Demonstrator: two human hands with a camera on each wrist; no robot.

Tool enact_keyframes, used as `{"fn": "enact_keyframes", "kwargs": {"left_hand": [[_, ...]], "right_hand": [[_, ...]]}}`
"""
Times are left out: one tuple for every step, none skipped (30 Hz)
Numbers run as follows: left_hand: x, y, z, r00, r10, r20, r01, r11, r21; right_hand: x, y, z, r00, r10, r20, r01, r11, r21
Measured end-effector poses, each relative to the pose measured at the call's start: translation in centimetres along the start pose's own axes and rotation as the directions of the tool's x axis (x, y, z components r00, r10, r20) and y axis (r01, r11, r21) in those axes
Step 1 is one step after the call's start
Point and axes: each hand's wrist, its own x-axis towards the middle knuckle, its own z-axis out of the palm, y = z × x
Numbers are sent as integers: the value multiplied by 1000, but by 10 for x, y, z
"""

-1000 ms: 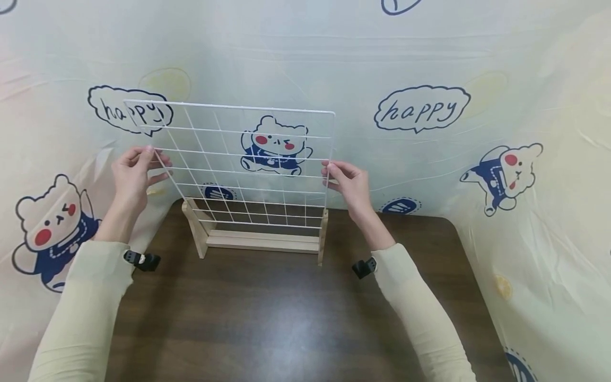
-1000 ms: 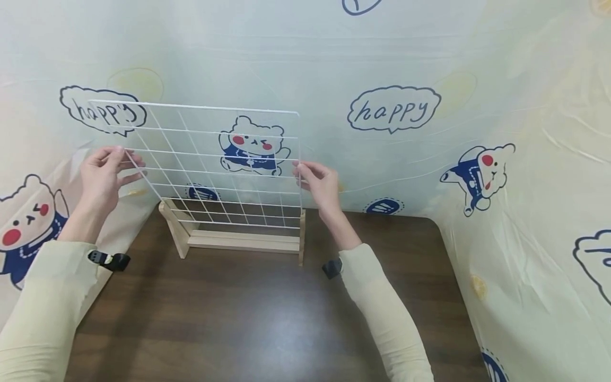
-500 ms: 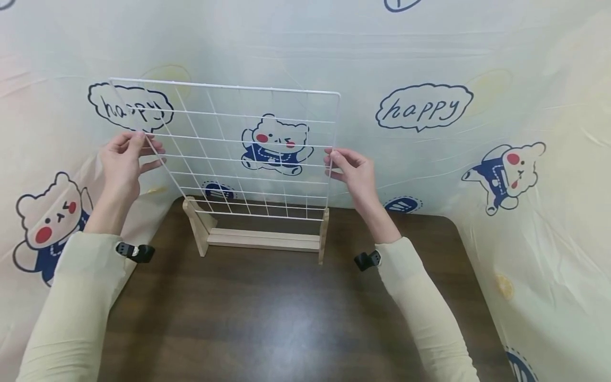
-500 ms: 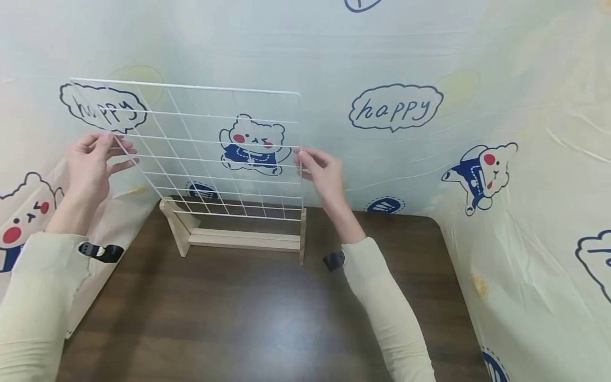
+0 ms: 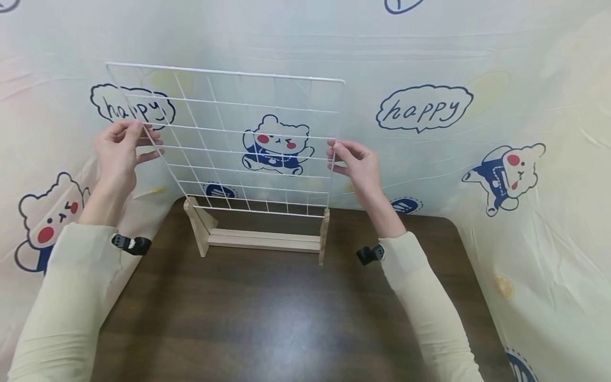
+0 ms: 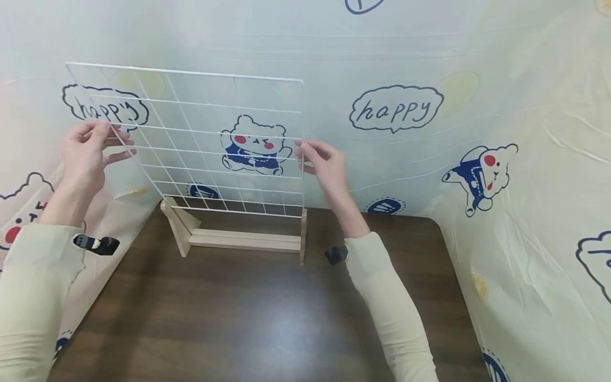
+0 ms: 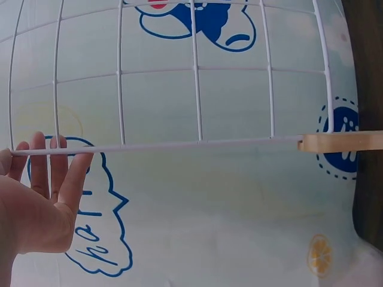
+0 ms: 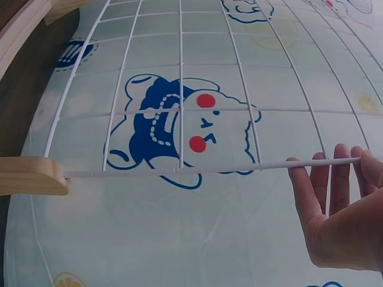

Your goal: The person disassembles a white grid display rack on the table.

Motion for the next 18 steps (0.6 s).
{"fn": "enact_keyframes", "kwargs": {"left_hand": [[0,1,1,1000,3,4,-3,1000,5],[0,2,2,1000,2,7,-2,1000,11],[0,3,3,1000,1,7,-1,1000,16],[1,4,4,1000,1,5,-2,1000,20],[1,5,4,1000,3,2,-3,1000,18],[2,5,5,1000,5,-2,-5,1000,15],[2,6,5,1000,7,-4,-7,1000,12],[3,7,5,1000,8,-7,-8,1000,10],[4,8,6,1000,11,-11,-11,1000,7],[4,8,6,1000,16,-12,-15,1000,6],[5,9,6,1000,17,-14,-17,1000,3],[5,10,6,1000,19,-16,-19,1000,3],[5,11,7,1000,20,-17,-20,1000,1],[6,12,8,1000,21,-20,-21,1000,-2],[6,13,9,1000,22,-22,-22,1000,-4],[7,13,9,999,24,-23,-24,1000,-3],[8,14,10,999,22,-26,-22,1000,-4],[8,14,12,999,21,-26,-21,1000,-5]], "right_hand": [[1,-1,0,1000,3,0,-3,1000,-1],[2,-2,-1,1000,6,0,-6,1000,-3],[2,-3,0,1000,7,0,-7,1000,-7],[3,-5,0,1000,7,-1,-7,1000,-12],[4,-6,1,1000,8,-2,-8,1000,-17],[5,-6,1,1000,5,-2,-5,1000,-25],[5,-7,2,1000,1,-3,-1,999,-32],[6,-8,2,1000,-5,-4,5,999,-40],[6,-9,3,1000,-12,-5,11,999,-45],[7,-10,3,1000,-17,-3,16,999,-48],[8,-10,4,1000,-21,-1,21,999,-49],[8,-11,4,1000,-24,0,24,999,-46],[9,-12,4,1000,-24,-1,24,999,-42],[9,-13,4,1000,-25,-2,25,999,-40],[9,-14,4,1000,-25,-3,25,999,-33],[10,-16,3,1000,-26,-2,25,999,-28],[10,-17,3,1000,-24,-3,24,999,-22],[10,-18,3,1000,-24,-5,24,1000,-16]]}}
